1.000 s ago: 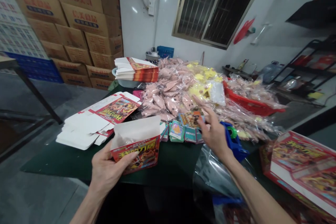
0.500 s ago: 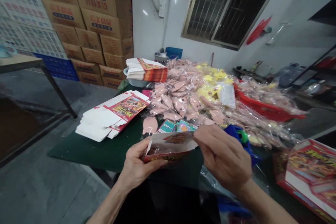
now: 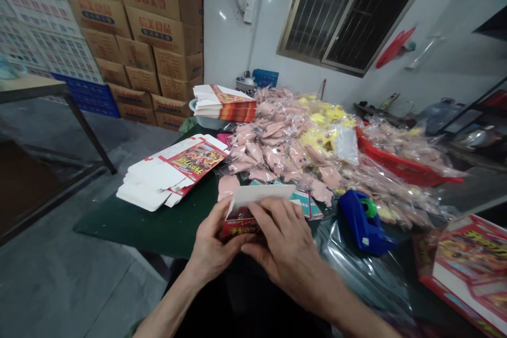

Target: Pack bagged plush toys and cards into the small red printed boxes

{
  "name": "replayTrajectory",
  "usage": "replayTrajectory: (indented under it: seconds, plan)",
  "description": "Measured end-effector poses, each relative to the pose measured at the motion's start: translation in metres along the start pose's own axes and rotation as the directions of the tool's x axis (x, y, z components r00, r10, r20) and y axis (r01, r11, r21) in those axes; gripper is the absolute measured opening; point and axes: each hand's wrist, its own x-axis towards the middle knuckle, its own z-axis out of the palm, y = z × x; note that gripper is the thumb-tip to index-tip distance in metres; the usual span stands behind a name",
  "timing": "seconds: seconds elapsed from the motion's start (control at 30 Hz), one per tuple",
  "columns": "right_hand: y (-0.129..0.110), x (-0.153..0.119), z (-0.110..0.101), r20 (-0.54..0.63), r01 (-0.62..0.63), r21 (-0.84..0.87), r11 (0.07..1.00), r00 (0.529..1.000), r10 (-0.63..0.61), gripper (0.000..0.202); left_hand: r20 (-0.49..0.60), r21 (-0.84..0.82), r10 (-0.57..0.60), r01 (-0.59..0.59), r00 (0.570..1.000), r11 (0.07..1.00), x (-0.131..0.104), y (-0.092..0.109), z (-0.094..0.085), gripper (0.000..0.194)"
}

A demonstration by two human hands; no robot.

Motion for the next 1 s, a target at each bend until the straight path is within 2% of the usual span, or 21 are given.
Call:
replayTrajectory:
  seconds: [0.07, 0.1, 0.13, 0.17, 0.2, 0.23, 0.27, 0.33, 0.4, 0.47, 0.53, 0.6, 0.67, 0.77, 0.83, 0.9, 0.93, 1.0]
  plan:
    - [0.005, -0.010, 0.002, -0.232, -0.052, 0.004, 0.999, 0.971, 0.051, 0.041, -0.093, 0.068, 0.074, -0.068, 0.993, 0.995, -0.006, -0.008, 0.003, 0.068]
    - [0.008, -0.016, 0.004, -0.352, -0.124, 0.050, 0.991, 0.926, 0.134, 0.046, -0.129, 0.110, 0.116, -0.102, 0.985, 0.989, -0.008, -0.013, 0.005, 0.071]
    - [0.011, -0.021, 0.007, -0.424, -0.221, 0.140, 0.965, 0.867, 0.260, 0.049, -0.158, 0.156, 0.165, -0.140, 0.974, 0.978, -0.010, -0.017, 0.006, 0.072]
    - [0.015, -0.025, 0.010, -0.426, -0.315, 0.266, 0.911, 0.809, 0.405, 0.049, -0.179, 0.201, 0.218, -0.181, 0.959, 0.963, -0.011, -0.020, 0.007, 0.071]
    - [0.019, -0.028, 0.015, -0.365, -0.384, 0.408, 0.828, 0.763, 0.534, 0.047, -0.188, 0.239, 0.273, -0.226, 0.943, 0.944, -0.010, -0.022, 0.007, 0.069]
    - [0.022, -0.029, 0.020, -0.263, -0.425, 0.538, 0.728, 0.736, 0.624, 0.045, -0.178, 0.270, 0.324, -0.270, 0.929, 0.924, -0.008, -0.023, 0.008, 0.066]
    - [0.026, -0.030, 0.026, -0.159, -0.438, 0.638, 0.634, 0.730, 0.665, 0.042, -0.154, 0.295, 0.366, -0.311, 0.918, 0.903, -0.005, -0.022, 0.008, 0.063]
    - [0.032, -0.028, 0.039, -0.059, -0.411, 0.747, 0.523, 0.743, 0.667, 0.038, -0.093, 0.319, 0.414, -0.367, 0.905, 0.874, 0.004, -0.016, 0.007, 0.053]
    - [0.037, -0.026, 0.051, -0.065, -0.378, 0.765, 0.521, 0.760, 0.647, 0.036, -0.025, 0.290, 0.413, -0.388, 0.911, 0.875, 0.014, -0.006, 0.005, 0.042]
    - [0.042, -0.025, 0.058, -0.112, -0.351, 0.725, 0.592, 0.789, 0.605, 0.036, 0.015, 0.220, 0.383, -0.377, 0.924, 0.900, 0.022, 0.004, 0.003, 0.028]
    - [0.046, -0.026, 0.059, -0.159, -0.312, 0.649, 0.694, 0.836, 0.525, 0.038, 0.016, 0.173, 0.312, -0.310, 0.950, 0.935, 0.026, 0.012, 0.001, 0.020]
    - [0.050, -0.027, 0.056, -0.203, -0.249, 0.575, 0.780, 0.880, 0.430, 0.037, -0.028, 0.140, 0.214, -0.208, 0.976, 0.968, 0.027, 0.014, 0.001, 0.022]
    - [0.051, -0.026, 0.049, -0.233, -0.200, 0.535, 0.820, 0.899, 0.371, 0.030, -0.078, 0.088, 0.115, -0.108, 0.990, 0.990, 0.027, 0.011, 0.004, 0.019]
    - [0.049, -0.024, 0.040, -0.250, -0.190, 0.531, 0.826, 0.896, 0.367, 0.020, -0.177, -0.077, -0.017, 0.003, 0.984, 0.997, 0.028, 0.005, 0.012, 0.011]
    - [0.045, -0.022, 0.037, -0.252, -0.219, 0.580, 0.785, 0.868, 0.428, 0.017, -0.226, -0.244, -0.113, 0.057, 0.968, 0.968, 0.031, 0.005, 0.017, 0.007]
    - [0.042, -0.022, 0.034, -0.233, -0.242, 0.665, 0.706, 0.832, 0.504, 0.024, -0.201, -0.409, -0.192, 0.096, 0.961, 0.907, 0.035, 0.008, 0.020, 0.017]
    - [0.042, -0.021, 0.032, -0.212, -0.248, 0.690, 0.680, 0.829, 0.518, 0.030, -0.165, -0.463, -0.210, 0.112, 0.964, 0.879, 0.037, 0.011, 0.020, 0.024]
    - [0.042, -0.021, 0.028, -0.171, -0.245, 0.680, 0.691, 0.863, 0.475, 0.031, -0.085, -0.493, -0.185, 0.120, 0.979, 0.862, 0.041, 0.014, 0.018, 0.027]
